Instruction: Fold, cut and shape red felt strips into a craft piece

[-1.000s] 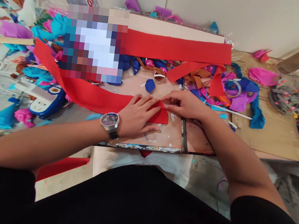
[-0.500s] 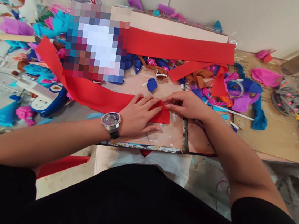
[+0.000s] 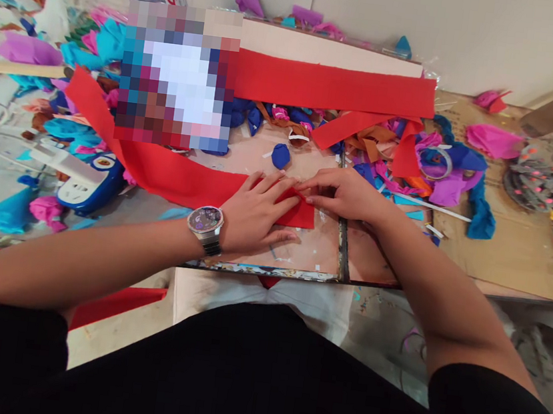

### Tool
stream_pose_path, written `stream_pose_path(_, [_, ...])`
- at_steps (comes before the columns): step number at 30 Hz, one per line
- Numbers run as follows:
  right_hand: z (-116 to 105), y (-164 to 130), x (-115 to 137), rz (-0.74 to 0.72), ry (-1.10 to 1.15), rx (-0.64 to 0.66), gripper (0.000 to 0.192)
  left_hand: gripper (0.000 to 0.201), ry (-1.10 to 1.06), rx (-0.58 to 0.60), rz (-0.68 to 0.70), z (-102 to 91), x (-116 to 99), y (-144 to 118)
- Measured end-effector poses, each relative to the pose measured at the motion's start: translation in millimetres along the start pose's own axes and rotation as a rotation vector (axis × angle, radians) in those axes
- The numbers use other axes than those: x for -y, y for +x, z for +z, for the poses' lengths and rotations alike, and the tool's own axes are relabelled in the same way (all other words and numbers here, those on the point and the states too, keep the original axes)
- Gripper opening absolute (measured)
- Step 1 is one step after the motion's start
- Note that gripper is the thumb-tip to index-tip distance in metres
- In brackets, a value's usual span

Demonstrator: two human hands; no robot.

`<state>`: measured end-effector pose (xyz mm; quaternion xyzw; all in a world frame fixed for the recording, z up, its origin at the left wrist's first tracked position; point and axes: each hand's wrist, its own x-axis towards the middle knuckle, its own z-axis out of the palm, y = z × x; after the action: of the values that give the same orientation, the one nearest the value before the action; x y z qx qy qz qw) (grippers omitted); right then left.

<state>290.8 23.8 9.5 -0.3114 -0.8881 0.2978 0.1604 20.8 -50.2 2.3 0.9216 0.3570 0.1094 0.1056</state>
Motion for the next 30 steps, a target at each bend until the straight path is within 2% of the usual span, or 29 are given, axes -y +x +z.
stream_pose_path(14, [14, 1, 3, 0.024, -0.031, -0.117, 0.031, 0.078, 0.014, 0.007, -0.005, -0.7, -1, 0])
stream_pose_path(30, [11, 1, -1, -0.083, -0.036, -0.075, 0.026, 0.072, -0.007, -0.018, 0.008, -3.2, -1, 1])
